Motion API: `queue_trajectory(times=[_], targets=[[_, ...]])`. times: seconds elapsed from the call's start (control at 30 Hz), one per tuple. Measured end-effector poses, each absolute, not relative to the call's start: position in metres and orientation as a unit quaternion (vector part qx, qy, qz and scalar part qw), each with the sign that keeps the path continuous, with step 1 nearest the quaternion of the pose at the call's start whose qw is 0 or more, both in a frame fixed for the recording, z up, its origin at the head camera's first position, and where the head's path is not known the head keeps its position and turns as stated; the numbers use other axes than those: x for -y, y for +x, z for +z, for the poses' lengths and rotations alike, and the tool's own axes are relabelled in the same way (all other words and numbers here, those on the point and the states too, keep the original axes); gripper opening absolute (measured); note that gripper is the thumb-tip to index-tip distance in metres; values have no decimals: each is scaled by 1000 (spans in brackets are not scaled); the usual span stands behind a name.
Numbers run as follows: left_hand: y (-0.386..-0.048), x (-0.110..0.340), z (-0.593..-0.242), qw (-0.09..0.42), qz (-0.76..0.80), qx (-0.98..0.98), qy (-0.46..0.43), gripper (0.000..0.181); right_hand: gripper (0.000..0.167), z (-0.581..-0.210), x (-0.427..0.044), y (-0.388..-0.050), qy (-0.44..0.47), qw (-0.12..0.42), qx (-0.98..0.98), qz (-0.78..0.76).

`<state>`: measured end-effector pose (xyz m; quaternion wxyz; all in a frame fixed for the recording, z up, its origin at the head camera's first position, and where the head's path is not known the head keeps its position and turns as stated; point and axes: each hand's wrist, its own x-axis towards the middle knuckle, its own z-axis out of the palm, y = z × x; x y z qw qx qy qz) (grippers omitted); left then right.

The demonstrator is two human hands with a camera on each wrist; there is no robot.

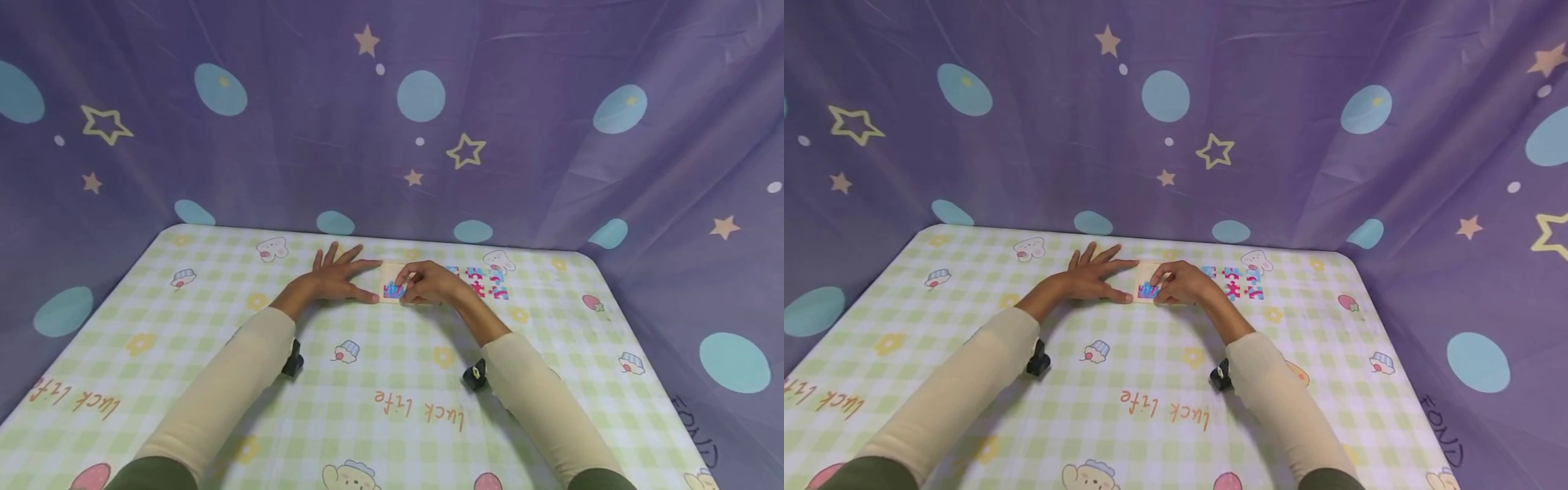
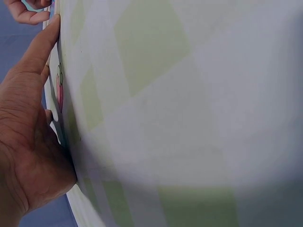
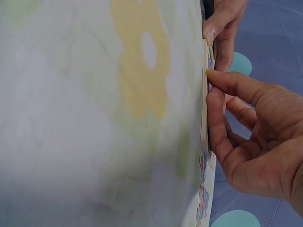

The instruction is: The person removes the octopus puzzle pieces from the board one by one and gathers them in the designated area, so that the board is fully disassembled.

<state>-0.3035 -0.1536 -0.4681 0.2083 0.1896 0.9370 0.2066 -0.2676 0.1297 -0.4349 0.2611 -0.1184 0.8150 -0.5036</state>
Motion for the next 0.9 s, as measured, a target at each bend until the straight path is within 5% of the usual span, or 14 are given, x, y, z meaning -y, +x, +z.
queue_trajectory(times=[0.57, 0.9], targets=[[-311, 155, -474, 201, 196, -940, 191, 112, 33, -431, -129, -266, -114, 252, -812, -514], [-301, 153, -467, 196, 204, -939, 197, 110, 16, -434, -127, -266, -109, 235, -806, -532]])
